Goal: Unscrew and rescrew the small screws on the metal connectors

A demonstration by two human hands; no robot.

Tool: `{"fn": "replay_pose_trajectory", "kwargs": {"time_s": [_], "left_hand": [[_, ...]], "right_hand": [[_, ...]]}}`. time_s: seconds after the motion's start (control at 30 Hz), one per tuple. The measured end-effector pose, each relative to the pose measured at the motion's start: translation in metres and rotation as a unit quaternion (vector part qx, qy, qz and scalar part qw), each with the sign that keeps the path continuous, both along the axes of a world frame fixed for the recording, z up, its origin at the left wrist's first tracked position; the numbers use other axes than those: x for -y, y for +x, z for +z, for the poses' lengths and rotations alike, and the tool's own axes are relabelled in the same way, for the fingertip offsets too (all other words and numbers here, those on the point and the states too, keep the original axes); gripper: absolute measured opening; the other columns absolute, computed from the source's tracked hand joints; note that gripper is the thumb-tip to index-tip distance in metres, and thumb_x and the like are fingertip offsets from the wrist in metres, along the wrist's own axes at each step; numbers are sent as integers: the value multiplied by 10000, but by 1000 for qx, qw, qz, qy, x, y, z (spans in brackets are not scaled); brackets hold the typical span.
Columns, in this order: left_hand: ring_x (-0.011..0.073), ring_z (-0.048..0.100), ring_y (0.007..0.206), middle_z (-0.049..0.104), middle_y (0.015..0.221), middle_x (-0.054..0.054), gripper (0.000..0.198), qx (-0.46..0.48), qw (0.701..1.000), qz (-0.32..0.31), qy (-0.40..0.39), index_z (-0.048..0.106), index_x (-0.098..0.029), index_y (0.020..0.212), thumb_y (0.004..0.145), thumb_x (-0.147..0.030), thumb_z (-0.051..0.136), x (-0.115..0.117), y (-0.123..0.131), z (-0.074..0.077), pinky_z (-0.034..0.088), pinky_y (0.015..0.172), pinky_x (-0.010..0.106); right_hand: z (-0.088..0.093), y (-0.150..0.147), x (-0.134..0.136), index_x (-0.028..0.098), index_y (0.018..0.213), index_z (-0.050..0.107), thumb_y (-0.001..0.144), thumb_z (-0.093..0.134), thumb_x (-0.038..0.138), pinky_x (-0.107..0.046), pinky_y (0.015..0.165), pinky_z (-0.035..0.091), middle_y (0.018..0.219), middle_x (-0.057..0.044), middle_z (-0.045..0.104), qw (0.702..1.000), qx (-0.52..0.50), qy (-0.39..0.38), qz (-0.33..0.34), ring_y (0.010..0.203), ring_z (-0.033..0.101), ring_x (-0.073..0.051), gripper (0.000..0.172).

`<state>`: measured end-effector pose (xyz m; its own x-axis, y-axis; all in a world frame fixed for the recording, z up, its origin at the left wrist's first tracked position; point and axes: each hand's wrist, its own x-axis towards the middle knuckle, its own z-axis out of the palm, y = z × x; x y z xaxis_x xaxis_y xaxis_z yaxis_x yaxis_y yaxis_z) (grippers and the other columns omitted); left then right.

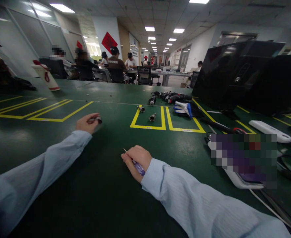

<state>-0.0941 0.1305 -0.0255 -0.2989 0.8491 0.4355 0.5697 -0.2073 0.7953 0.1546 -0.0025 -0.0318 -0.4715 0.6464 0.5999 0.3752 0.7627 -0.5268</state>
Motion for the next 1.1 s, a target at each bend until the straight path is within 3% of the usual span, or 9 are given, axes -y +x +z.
{"fn": "replay_pose_trajectory", "kwargs": {"time_s": [0.27,0.4,0.5,0.67,0.77,0.83,0.9,0.97,1.1], "left_hand": [[178,563,975,667,725,-64,353,-52,996,64,19,510,-162,1015,663,-179,534,-23,-81,13,395,870,268],[204,531,1028,655,674,-80,409,-82,993,88,8,499,-173,1037,639,-229,573,-21,-81,12,363,909,305],[253,491,1070,645,903,-24,517,-145,979,142,-5,406,-132,1147,677,-287,556,-16,-76,13,368,924,370],[365,212,1237,283,1318,224,679,-232,961,146,38,233,53,1234,697,-241,528,1,-59,19,221,998,496],[254,284,1231,360,1292,169,566,-287,954,58,66,348,-12,1195,693,-209,520,21,-28,11,215,1038,378],[230,355,1194,427,1247,139,448,-330,937,-73,90,431,-89,1138,726,-250,497,43,3,2,273,1012,371],[243,331,1216,399,1291,115,432,-389,877,-271,76,422,-168,1180,771,-303,461,70,36,-7,285,993,415],[256,292,1242,353,1343,66,468,-444,777,-445,25,377,-258,1237,784,-349,455,96,64,-10,247,1003,454],[280,227,1269,277,1386,66,515,-439,762,-476,-12,325,-278,1278,787,-355,460,122,88,-6,146,1020,506]], "right_hand": [[-3,-2,-3,175,654,529,857,387,245,-255,610,421,606,-16,553,1000,-6,-7,4,606,514,-125,257],[-7,-2,-8,179,644,531,850,396,252,-251,594,418,594,-11,558,1000,-12,-3,11,588,513,-121,257],[-6,-2,-6,179,638,530,850,398,251,-253,601,422,591,-12,559,1000,-12,-3,13,586,517,-122,260],[-2,1,-4,182,681,547,859,396,248,-250,624,427,630,-15,568,1000,-1,-5,-13,625,525,-127,242],[-2,9,-24,188,696,552,850,414,255,-246,638,430,651,-13,566,994,-21,28,-108,643,531,-128,218],[-4,17,-50,187,692,543,832,433,266,-269,660,431,667,-25,564,977,-38,50,-204,670,532,-149,195],[-5,26,-82,171,737,529,817,440,271,-328,702,418,719,-61,554,961,-52,53,-267,740,519,-192,156],[-6,35,-114,173,771,516,793,464,245,-368,770,395,792,-76,555,949,-51,50,-307,834,503,-217,91],[-8,43,-162,184,847,501,695,593,217,-400,841,367,995,-86,541,945,-7,23,-327,984,452,-243,181]]}}
